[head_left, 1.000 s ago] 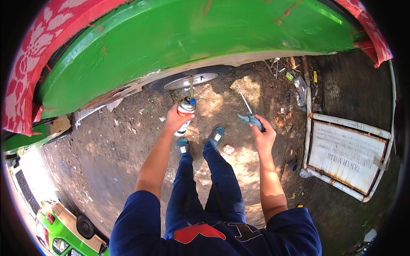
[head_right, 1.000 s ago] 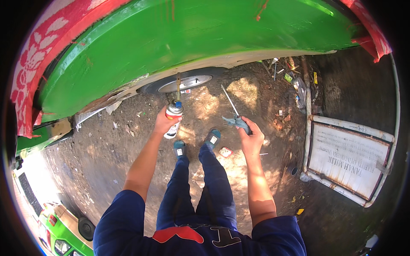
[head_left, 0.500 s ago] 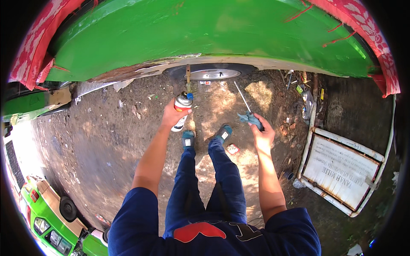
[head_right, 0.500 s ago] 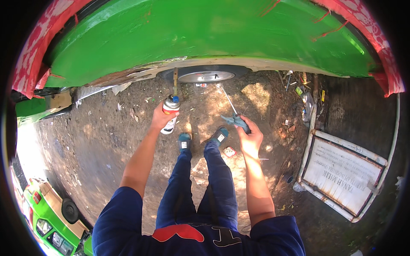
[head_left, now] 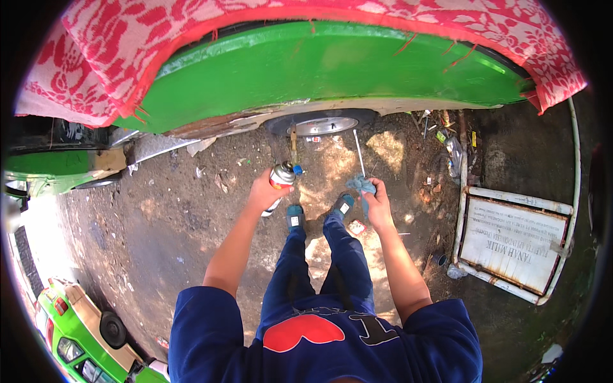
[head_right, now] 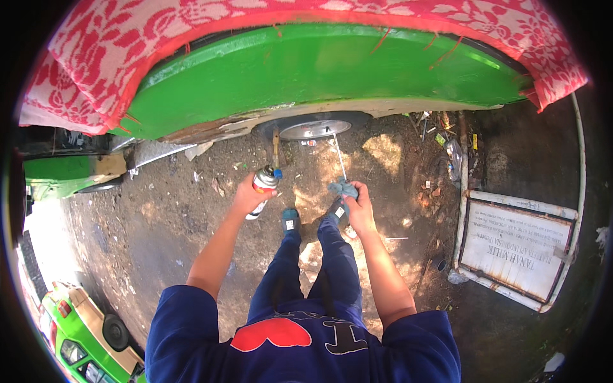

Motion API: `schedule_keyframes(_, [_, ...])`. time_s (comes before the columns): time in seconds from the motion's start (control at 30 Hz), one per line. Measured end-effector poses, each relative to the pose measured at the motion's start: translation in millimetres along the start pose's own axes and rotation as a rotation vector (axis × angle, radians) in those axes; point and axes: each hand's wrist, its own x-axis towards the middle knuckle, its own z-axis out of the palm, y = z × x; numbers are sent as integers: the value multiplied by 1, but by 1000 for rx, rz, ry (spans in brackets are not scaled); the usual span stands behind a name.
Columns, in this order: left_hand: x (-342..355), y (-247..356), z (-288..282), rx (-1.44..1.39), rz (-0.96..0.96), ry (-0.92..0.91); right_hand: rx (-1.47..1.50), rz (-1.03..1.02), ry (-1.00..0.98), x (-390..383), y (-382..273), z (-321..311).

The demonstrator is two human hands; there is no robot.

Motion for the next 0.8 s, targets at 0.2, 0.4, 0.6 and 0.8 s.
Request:
schedule_keyframes(0.2, [-40,66,-20,175,41,-15,264,13,-19,-40,-36,25])
schedule_keyframes(0.4, [-72,122,-24,250,168,1,187,-18,65,-73,-100,54])
schedule_keyframes(0.6, [-104,158,-27,289,230,-17,250,-92,19,-104,-132,61])
schedule_keyframes(0.8, [-122,168,-26,310,283,13,212,-160,-22,-119,-140,53])
